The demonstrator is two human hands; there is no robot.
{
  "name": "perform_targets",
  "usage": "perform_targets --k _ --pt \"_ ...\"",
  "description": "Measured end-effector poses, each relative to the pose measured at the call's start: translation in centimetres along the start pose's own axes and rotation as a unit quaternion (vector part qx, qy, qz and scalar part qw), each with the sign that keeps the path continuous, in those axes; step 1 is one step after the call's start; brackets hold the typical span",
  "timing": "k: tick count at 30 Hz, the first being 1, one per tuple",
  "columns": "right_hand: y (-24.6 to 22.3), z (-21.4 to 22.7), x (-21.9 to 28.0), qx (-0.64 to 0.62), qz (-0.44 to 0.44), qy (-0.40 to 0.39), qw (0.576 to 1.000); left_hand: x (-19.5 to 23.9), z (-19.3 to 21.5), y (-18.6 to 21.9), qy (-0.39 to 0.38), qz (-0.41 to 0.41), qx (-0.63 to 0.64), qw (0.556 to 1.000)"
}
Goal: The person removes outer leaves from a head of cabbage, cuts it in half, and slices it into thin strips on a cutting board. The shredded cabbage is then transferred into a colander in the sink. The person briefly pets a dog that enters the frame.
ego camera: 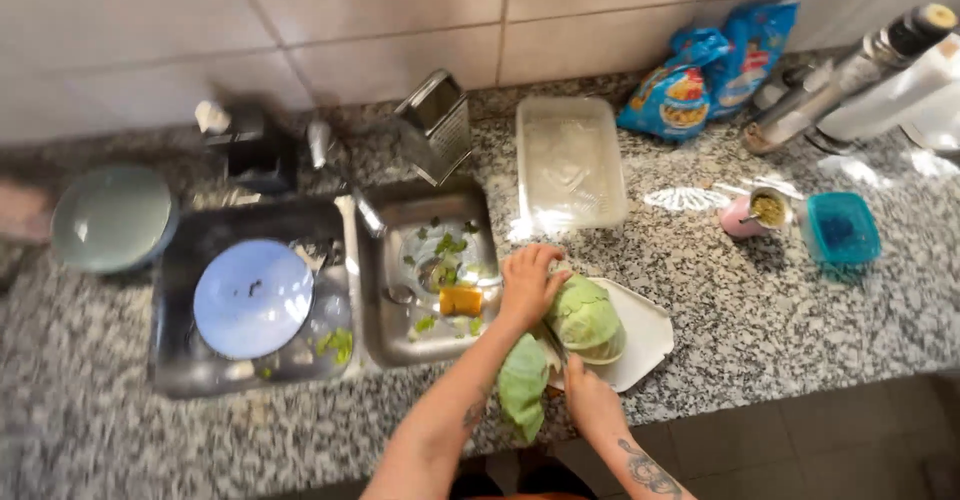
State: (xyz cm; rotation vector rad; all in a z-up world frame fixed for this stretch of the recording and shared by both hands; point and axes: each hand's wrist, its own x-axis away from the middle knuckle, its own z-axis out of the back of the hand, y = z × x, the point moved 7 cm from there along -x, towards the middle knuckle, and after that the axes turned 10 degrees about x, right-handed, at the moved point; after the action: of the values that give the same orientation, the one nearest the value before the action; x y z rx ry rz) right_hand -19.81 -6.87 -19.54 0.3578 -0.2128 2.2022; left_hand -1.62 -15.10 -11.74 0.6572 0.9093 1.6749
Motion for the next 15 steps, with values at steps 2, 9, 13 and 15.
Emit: perform_targets --k 2,9,13,15 --pt "1.0 -0.8 -0.6 0.023 0.024 0.054 0.998 3.3 1.8 -0.4 0.008 0.063 0.027 0.998" --pt "-1.5 5.7 1.4 -0.221 -0.064 -0.036 0.973 16.1 1.8 1.5 -0.063 0.128 0.063 0.988" --pt "-2.1 8.5 4.0 -0.264 -0.041 -0.012 0.964 17.6 2.0 -0.4 -0.036 0.128 -0.032 0.991" --pt "-1.4 9.6 5.3 -0.250 -0.052 0.012 0.967 17.7 2.2 -2.6 -0.053 0.153 -0.120 0.979"
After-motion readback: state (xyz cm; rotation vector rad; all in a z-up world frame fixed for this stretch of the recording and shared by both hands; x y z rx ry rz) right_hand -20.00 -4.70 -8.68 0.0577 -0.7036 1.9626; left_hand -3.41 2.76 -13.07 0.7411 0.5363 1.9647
